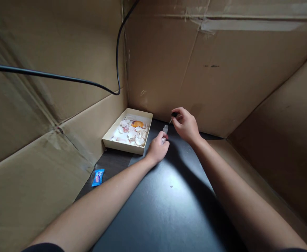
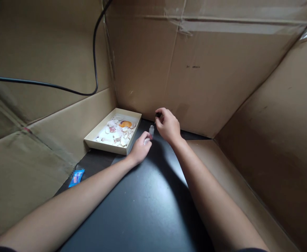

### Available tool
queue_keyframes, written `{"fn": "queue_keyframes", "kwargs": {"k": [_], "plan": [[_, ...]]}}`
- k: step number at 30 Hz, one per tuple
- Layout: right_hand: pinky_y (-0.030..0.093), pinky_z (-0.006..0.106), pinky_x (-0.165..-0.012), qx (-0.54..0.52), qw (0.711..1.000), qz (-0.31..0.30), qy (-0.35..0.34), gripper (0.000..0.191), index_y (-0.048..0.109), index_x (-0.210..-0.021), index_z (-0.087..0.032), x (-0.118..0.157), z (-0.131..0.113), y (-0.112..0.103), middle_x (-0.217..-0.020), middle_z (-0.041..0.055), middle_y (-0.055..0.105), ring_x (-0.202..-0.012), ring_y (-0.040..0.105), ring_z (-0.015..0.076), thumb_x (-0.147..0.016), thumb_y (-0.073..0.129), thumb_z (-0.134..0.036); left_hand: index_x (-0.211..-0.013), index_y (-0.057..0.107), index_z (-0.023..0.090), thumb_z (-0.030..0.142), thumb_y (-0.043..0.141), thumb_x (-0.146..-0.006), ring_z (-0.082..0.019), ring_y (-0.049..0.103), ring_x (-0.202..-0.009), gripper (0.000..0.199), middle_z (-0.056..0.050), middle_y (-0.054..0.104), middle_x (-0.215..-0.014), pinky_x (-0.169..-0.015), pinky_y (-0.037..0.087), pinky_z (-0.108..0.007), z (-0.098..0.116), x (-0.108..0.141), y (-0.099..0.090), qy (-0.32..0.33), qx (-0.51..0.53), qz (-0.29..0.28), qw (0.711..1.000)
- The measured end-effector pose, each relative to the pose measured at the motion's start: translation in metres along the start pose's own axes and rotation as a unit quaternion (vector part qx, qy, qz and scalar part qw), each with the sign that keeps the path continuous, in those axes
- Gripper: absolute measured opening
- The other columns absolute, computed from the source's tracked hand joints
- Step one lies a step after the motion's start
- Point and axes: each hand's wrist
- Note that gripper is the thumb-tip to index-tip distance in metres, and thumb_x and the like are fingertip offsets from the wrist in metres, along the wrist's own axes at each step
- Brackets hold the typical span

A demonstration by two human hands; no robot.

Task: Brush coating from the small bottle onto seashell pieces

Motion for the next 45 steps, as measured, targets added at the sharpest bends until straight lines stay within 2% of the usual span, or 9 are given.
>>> {"fn": "queue_keyframes", "kwargs": {"k": [6, 19, 25, 33, 39, 45], "plan": [[0.046, 0.029, -0.065, -0.016, 1.0, -0.004, -0.016, 0.024, 0.061, -0.102, -0.023, 0.002, -0.001, 0.008, -0.096, 0.0036, 0.067, -0.07, 0.061, 0.0151, -0.079, 0.054, -0.021, -0.084, 0.049, 0.02, 0.011, 0.046, -0.077, -0.013, 0.049, -0.072, 0.012, 0.002, 0.054, -0.078, -0.071, 0.038, -0.025, -0.003, -0.004, 0.0, -0.011, -0.005, 0.034, 0.999], [0.044, 0.027, -0.066, -0.024, 0.998, -0.025, -0.044, 0.026, 0.062, -0.103, -0.022, 0.011, 0.001, 0.014, -0.093, 0.0028, 0.063, -0.076, 0.058, 0.0154, -0.08, 0.053, -0.018, -0.085, 0.049, 0.02, 0.013, 0.047, -0.077, -0.014, 0.05, -0.073, 0.011, 0.0, 0.055, -0.078, -0.073, 0.04, -0.027, -0.004, -0.003, 0.002, -0.016, -0.011, 0.031, 0.999], [0.044, 0.028, -0.066, -0.033, 0.997, -0.046, -0.051, 0.028, 0.062, -0.105, -0.022, 0.015, 0.008, 0.024, -0.093, 0.0037, 0.064, -0.076, 0.057, 0.0163, -0.079, 0.054, -0.019, -0.084, 0.049, 0.02, 0.012, 0.047, -0.077, -0.013, 0.05, -0.072, 0.01, 0.001, 0.054, -0.076, -0.072, 0.04, -0.025, -0.002, -0.003, 0.001, -0.022, -0.003, 0.035, 0.999], [0.044, 0.03, -0.071, -0.06, 0.994, -0.094, -0.021, 0.027, 0.063, -0.102, -0.022, 0.024, 0.023, 0.037, -0.096, 0.0038, 0.067, -0.078, 0.058, 0.0175, -0.077, 0.053, -0.018, -0.081, 0.045, 0.02, 0.01, 0.046, -0.077, -0.01, 0.045, -0.069, 0.01, 0.004, 0.049, -0.073, -0.066, 0.034, -0.022, -0.002, -0.004, 0.001, -0.037, 0.016, 0.052, 0.998], [0.044, 0.028, -0.072, -0.123, 0.987, -0.095, 0.041, 0.024, 0.062, -0.099, -0.021, 0.02, 0.032, 0.034, -0.095, 0.003, 0.066, -0.081, 0.058, 0.017, -0.076, 0.056, -0.023, -0.078, 0.043, 0.019, 0.011, 0.046, -0.077, -0.01, 0.042, -0.067, 0.009, 0.005, 0.045, -0.07, -0.064, 0.032, -0.022, -0.002, -0.005, 0.001, -0.047, 0.012, 0.049, 0.998], [0.043, 0.028, -0.07, -0.142, 0.984, -0.091, 0.054, 0.026, 0.062, -0.101, -0.021, 0.024, 0.035, 0.04, -0.091, 0.0026, 0.063, -0.078, 0.056, 0.0162, -0.077, 0.057, -0.027, -0.072, 0.038, 0.019, 0.011, 0.046, -0.077, -0.01, 0.039, -0.064, 0.013, 0.005, 0.04, -0.065, -0.062, 0.03, -0.022, -0.005, -0.006, 0.003, -0.046, 0.012, 0.042, 0.998]]}}
Point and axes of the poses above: each hand's wrist, its own x-axis away from the middle knuckle, its own y-axis out of the palm, z = x × y
